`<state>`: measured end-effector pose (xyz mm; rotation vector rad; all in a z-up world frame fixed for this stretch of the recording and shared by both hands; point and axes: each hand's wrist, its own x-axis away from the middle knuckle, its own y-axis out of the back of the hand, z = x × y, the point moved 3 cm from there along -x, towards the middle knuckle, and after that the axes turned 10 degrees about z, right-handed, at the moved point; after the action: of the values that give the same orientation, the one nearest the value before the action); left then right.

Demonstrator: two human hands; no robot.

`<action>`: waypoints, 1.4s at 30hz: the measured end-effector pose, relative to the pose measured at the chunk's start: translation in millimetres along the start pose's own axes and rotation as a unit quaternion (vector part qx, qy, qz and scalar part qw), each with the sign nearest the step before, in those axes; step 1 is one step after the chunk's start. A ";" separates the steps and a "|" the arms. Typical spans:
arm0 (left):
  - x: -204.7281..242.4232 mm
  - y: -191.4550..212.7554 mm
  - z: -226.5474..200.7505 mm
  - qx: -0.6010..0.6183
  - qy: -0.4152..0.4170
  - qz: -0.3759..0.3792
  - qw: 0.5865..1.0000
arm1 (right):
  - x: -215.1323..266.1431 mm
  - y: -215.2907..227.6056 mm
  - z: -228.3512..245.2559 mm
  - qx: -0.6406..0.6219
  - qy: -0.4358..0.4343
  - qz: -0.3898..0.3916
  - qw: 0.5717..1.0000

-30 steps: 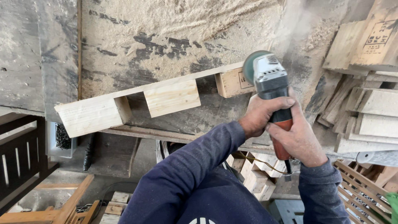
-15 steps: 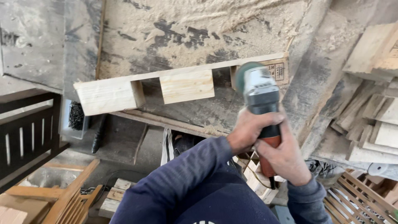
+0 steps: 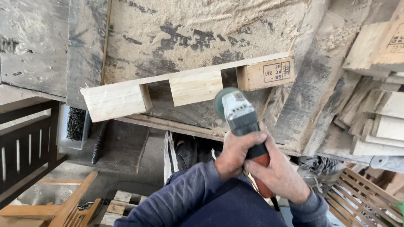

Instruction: The person uses an angle grinder with a sanding disc to smooth the edges and surfaces of small wooden blocks. The person repositions the blocks multiple times to access different sides and continues sanding until the clip ends.

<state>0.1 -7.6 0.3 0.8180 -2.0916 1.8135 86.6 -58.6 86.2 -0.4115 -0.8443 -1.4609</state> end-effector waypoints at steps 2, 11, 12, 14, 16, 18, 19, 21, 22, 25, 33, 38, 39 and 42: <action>-7.9 4.4 -5.4 0.007 0.005 0.035 0.999 | -6.1 0.8 -4.3 -0.042 -0.056 0.022 0.997; 12.2 3.4 -8.2 0.030 -0.010 0.026 0.999 | -1.8 -12.8 9.6 -0.017 -0.036 0.019 0.999; 12.1 5.0 -9.8 0.024 0.000 0.008 1.000 | -3.3 -13.3 9.6 -0.008 -0.049 0.010 0.999; 11.4 7.0 -10.3 0.007 0.001 0.005 1.000 | -3.2 -16.6 7.1 -0.050 -0.057 0.025 0.997; 5.2 10.6 -9.3 0.016 -0.002 0.018 1.000 | -5.1 -15.3 1.6 -0.058 -0.055 0.022 0.997; 0.1 14.0 -9.6 0.046 -0.016 0.049 0.998 | -9.1 -13.0 -1.8 -0.031 -0.035 -0.001 0.999; 0.2 16.9 -8.4 0.033 -0.013 0.036 0.999 | -8.9 -15.1 -2.2 -0.033 -0.015 0.004 0.999; 7.0 20.5 -1.2 0.007 -0.006 0.009 1.000 | -4.8 -21.5 -3.4 -0.038 0.022 0.014 0.999; 13.0 22.2 3.5 0.005 -0.011 0.002 1.000 | -1.5 -26.0 -8.4 -0.021 -0.026 0.010 0.999; 26.1 29.9 11.1 -0.007 -0.028 -0.017 0.999 | 2.8 -37.9 -18.9 0.000 -0.098 0.013 0.995; 52.1 62.1 -9.8 -0.036 -0.086 -0.057 0.994 | -19.5 -67.4 -6.1 -0.030 -0.014 0.094 0.995; 51.7 61.7 -3.1 -0.033 -0.092 -0.061 0.993 | -16.6 -63.0 -11.6 0.002 0.014 0.076 0.997; 47.7 59.0 -0.5 -0.037 -0.089 -0.057 0.994 | -15.0 -58.7 -13.9 0.009 0.022 0.066 0.998; 30.0 47.1 6.1 -0.057 -0.081 -0.030 0.995 | -10.9 -44.5 -24.2 -0.032 -0.022 0.048 0.998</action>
<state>-49.7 -17.8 -23.7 1.0151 -2.2205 1.6289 50.8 -73.1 51.7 -0.5273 -0.8036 -1.3977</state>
